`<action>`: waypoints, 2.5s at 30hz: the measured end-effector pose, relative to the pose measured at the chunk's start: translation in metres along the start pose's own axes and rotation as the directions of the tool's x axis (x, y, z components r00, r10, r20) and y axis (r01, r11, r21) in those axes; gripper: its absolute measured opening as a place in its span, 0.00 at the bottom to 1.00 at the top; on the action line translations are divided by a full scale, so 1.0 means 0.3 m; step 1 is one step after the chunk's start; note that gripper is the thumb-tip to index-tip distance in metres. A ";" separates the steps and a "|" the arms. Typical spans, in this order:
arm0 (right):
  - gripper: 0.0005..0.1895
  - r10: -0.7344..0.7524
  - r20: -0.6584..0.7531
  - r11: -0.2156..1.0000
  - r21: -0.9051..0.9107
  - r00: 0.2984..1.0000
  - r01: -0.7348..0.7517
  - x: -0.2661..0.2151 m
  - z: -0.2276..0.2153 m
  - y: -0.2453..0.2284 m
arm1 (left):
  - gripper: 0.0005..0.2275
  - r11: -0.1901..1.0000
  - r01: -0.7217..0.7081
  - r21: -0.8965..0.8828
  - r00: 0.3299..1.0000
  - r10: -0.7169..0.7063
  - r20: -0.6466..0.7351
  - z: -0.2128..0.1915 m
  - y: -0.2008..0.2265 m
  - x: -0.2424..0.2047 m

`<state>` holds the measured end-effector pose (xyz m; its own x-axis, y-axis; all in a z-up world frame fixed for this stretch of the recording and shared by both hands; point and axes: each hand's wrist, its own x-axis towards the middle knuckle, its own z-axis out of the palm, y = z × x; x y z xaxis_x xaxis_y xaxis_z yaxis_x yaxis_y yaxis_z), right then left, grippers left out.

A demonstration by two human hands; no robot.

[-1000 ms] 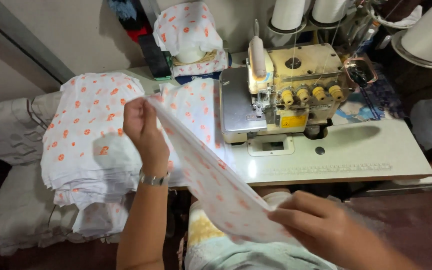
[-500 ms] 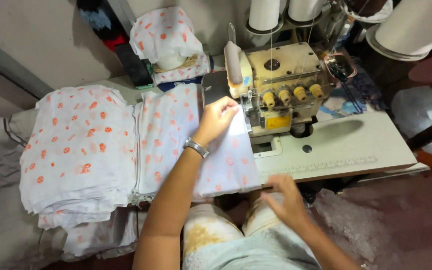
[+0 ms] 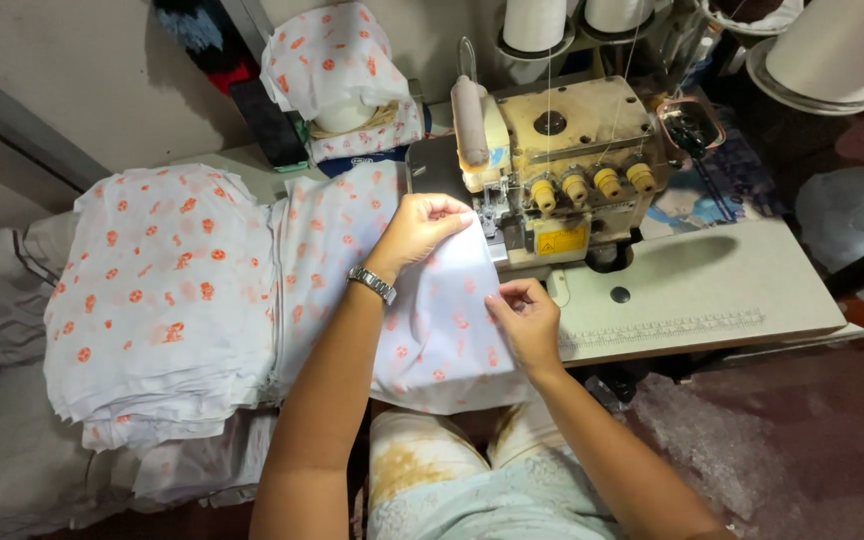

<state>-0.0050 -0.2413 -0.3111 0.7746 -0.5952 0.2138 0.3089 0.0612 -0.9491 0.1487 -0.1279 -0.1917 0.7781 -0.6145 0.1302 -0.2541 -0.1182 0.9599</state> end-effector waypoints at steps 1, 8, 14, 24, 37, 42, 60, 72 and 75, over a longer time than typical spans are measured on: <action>0.12 0.001 -0.002 1.000 -0.001 1.000 -0.001 0.000 0.004 0.012 | 0.07 1.000 0.000 -0.001 1.000 0.000 0.002 0.002 -0.001 -0.001; 0.10 -0.041 -0.056 0.995 -0.092 0.998 0.036 -0.007 0.006 0.017 | 0.07 1.000 0.021 -0.009 0.999 -0.021 -0.037 0.004 -0.012 -0.002; 0.09 -0.070 -0.046 0.994 -0.084 0.996 0.066 -0.001 0.000 0.009 | 0.05 1.000 0.018 0.015 0.998 -0.017 -0.053 0.008 -0.023 0.007; 0.06 -0.073 -0.032 0.996 -0.054 0.997 0.071 -0.006 -0.013 -0.014 | 0.06 0.992 0.063 -0.105 0.996 -0.068 -0.051 0.016 -0.040 0.008; 0.08 0.129 -0.041 0.978 0.170 0.991 -0.120 -0.021 -0.010 -0.024 | 0.03 0.995 0.044 0.086 0.999 -0.044 -0.003 0.023 -0.077 0.007; 0.11 0.165 -0.033 0.970 0.183 0.986 -0.157 -0.004 -0.001 -0.032 | 0.04 0.937 0.040 0.348 0.998 -0.018 -0.066 0.062 0.017 -0.040; 0.10 0.246 0.032 0.900 0.362 0.969 -0.241 -0.075 -0.021 0.070 | 0.06 0.648 -0.222 0.729 0.855 0.489 -0.174 0.134 0.009 -0.139; 0.09 0.271 0.053 0.857 0.441 0.961 -0.266 -0.068 -0.052 0.149 | 0.09 0.350 -0.215 0.912 0.718 0.689 -0.095 0.219 -0.003 -0.292; 0.09 0.263 0.041 0.855 0.453 0.964 -0.252 -0.082 -0.042 0.107 | 0.12 0.424 -0.242 0.873 0.746 0.656 -0.112 0.229 -0.032 -0.298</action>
<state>-0.0211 -0.2349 -0.3496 0.8503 -0.5251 -0.0338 0.3187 0.5651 -0.7610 0.0422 -0.1254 -0.2295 0.4780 -0.4492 0.7548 -0.7975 -0.5821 0.1586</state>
